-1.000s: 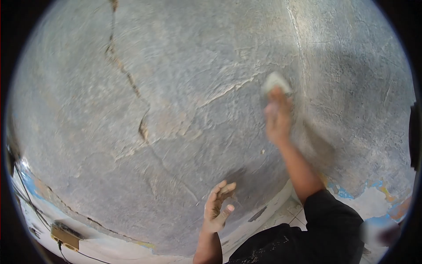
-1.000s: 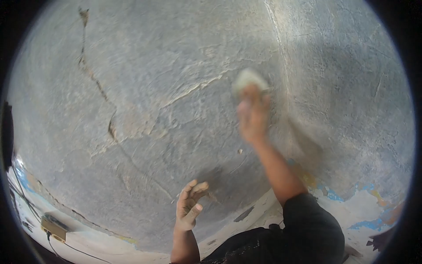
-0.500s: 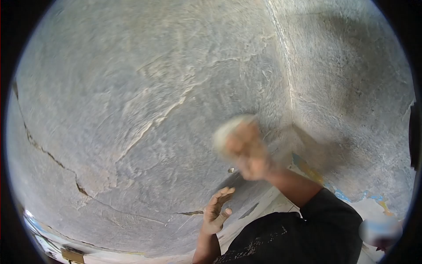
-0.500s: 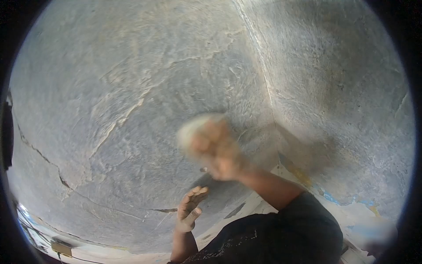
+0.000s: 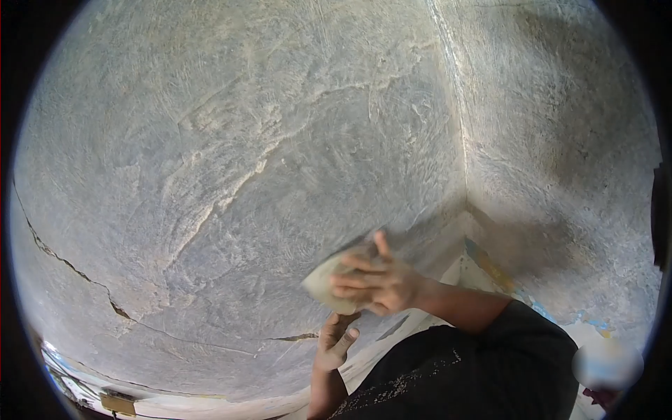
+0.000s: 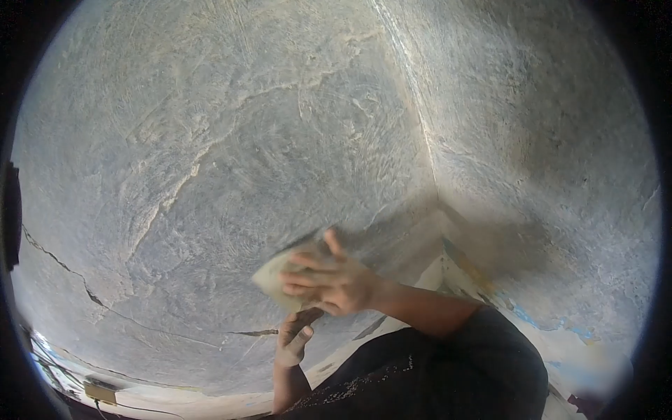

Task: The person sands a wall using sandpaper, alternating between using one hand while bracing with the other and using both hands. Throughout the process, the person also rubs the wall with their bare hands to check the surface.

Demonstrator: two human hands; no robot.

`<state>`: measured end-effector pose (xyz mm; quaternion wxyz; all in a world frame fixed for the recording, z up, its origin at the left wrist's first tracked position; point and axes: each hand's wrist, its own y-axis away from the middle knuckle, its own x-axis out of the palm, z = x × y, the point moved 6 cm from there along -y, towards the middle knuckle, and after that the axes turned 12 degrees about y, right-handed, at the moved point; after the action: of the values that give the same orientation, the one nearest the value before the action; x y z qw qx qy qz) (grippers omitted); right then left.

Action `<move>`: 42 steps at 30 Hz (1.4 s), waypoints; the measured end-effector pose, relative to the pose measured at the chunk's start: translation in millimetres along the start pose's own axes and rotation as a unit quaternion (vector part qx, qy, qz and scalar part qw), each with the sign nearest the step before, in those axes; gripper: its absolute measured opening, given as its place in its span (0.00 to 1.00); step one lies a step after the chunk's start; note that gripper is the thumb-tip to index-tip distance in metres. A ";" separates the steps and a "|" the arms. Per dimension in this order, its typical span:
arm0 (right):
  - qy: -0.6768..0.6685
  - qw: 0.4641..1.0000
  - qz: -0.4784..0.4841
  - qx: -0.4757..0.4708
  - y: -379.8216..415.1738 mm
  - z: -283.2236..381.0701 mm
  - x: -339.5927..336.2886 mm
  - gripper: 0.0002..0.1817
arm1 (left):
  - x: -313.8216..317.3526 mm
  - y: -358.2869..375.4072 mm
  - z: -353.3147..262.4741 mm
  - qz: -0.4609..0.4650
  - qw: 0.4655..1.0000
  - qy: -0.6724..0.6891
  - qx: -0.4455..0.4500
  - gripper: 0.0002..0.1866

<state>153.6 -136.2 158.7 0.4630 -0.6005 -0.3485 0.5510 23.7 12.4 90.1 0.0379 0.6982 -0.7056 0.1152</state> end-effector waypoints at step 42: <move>0.161 0.987 0.022 -0.014 -43.8 200.2 98.8 0.21 | -104.1 189.9 -82.5 0.035 0.992 0.040 0.112 0.41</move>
<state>-24.7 4.4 173.5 0.4922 -0.6956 -0.2640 0.4519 -171.6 131.5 127.1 -0.0165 0.6677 -0.7100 0.2230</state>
